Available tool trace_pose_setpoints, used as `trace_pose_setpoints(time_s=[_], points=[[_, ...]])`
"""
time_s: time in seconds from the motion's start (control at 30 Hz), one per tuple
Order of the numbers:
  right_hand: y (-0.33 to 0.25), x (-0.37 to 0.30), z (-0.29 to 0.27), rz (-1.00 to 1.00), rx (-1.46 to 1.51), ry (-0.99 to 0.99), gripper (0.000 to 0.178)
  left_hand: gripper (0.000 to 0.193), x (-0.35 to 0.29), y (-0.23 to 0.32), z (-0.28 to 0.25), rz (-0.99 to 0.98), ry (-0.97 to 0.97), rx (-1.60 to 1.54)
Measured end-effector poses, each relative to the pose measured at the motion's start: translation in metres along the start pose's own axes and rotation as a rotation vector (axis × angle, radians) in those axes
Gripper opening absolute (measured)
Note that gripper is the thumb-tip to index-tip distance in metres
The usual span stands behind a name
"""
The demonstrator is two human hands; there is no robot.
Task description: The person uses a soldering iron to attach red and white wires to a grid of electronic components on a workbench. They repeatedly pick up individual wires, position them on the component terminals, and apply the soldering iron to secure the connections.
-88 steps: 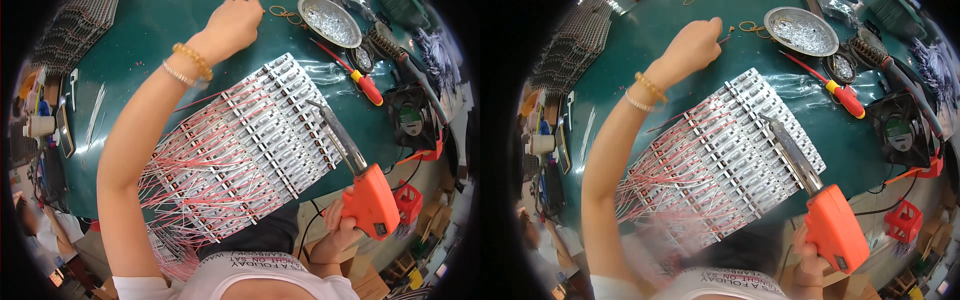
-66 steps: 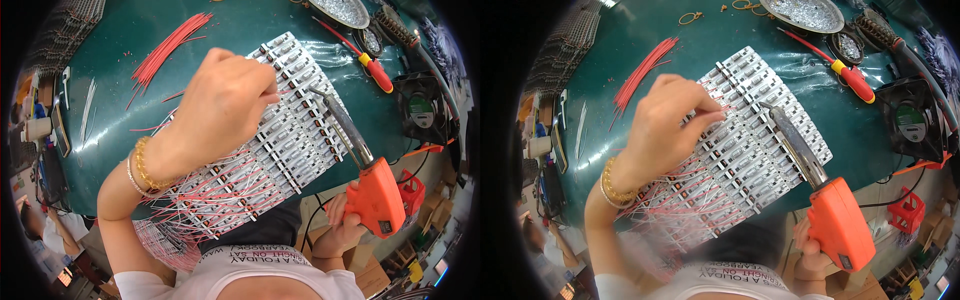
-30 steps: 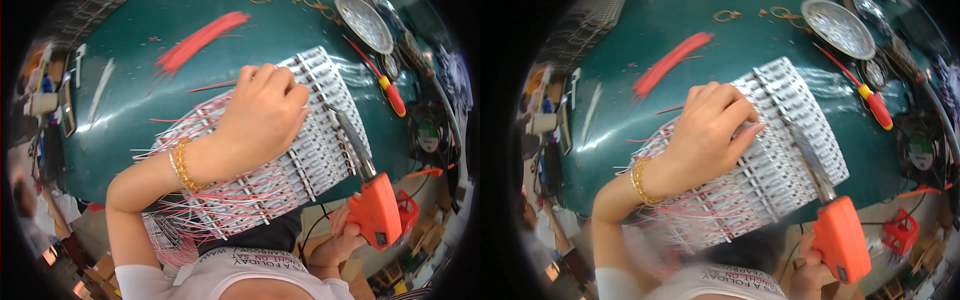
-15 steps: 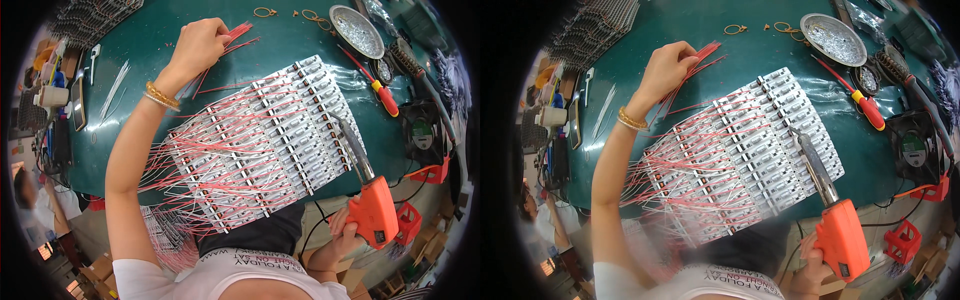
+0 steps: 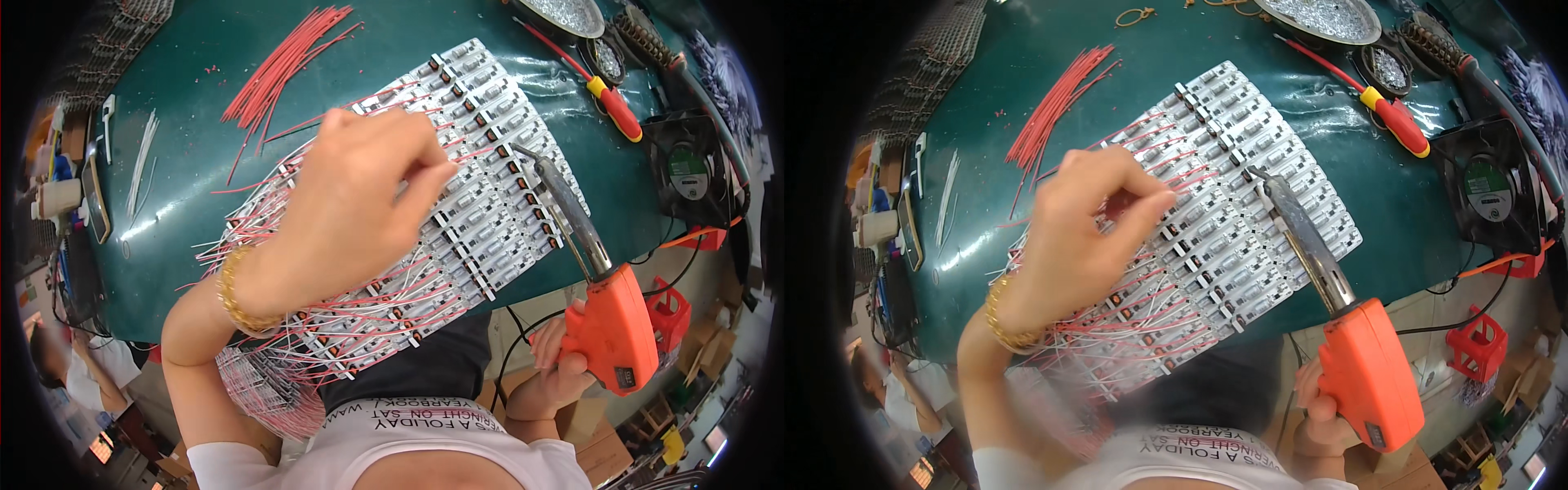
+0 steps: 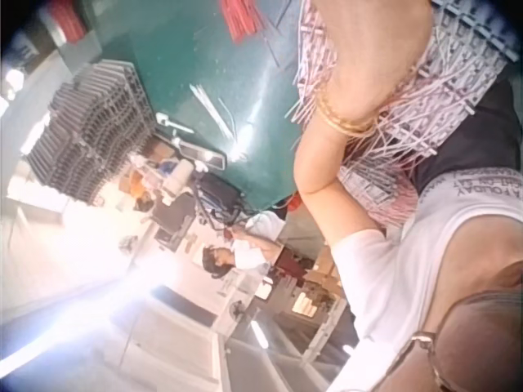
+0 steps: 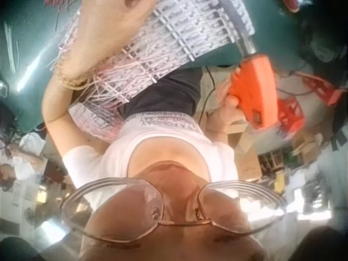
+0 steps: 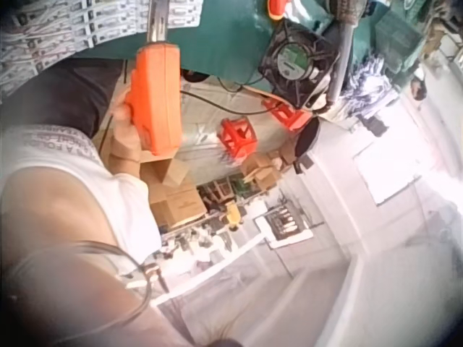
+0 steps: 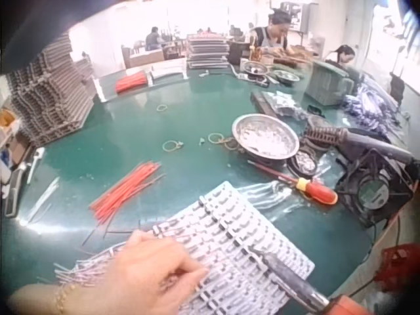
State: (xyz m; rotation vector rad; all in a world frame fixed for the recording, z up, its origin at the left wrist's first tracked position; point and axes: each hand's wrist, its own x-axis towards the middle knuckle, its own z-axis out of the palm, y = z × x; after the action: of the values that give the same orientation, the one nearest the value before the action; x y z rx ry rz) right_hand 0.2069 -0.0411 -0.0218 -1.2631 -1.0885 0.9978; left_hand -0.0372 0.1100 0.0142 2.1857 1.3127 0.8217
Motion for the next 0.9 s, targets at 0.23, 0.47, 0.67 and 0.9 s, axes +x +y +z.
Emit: trace_pose_setpoints(time_s=[0.23, 0.47, 0.67, 0.9], points=[[0.013, -0.004, -0.004, -0.016, -0.114, 0.050, 0.082, 0.015, -0.001, -0.004, 0.027, 0.076, 0.062, 0.093], [0.017, -0.008, -0.005, -0.002, -0.122, 0.030, 0.075, 0.015, -0.001, -0.005, 0.029, 0.091, 0.090, 0.074], [0.017, -0.007, -0.010, 0.045, -0.037, 0.005, 0.071, 0.016, -0.001, -0.006, 0.027, 0.092, 0.075, 0.070], [0.031, -0.021, -0.031, 0.037, -0.293, -0.009, 0.065, 0.015, -0.001, -0.006, 0.027, 0.075, 0.058, 0.073]])
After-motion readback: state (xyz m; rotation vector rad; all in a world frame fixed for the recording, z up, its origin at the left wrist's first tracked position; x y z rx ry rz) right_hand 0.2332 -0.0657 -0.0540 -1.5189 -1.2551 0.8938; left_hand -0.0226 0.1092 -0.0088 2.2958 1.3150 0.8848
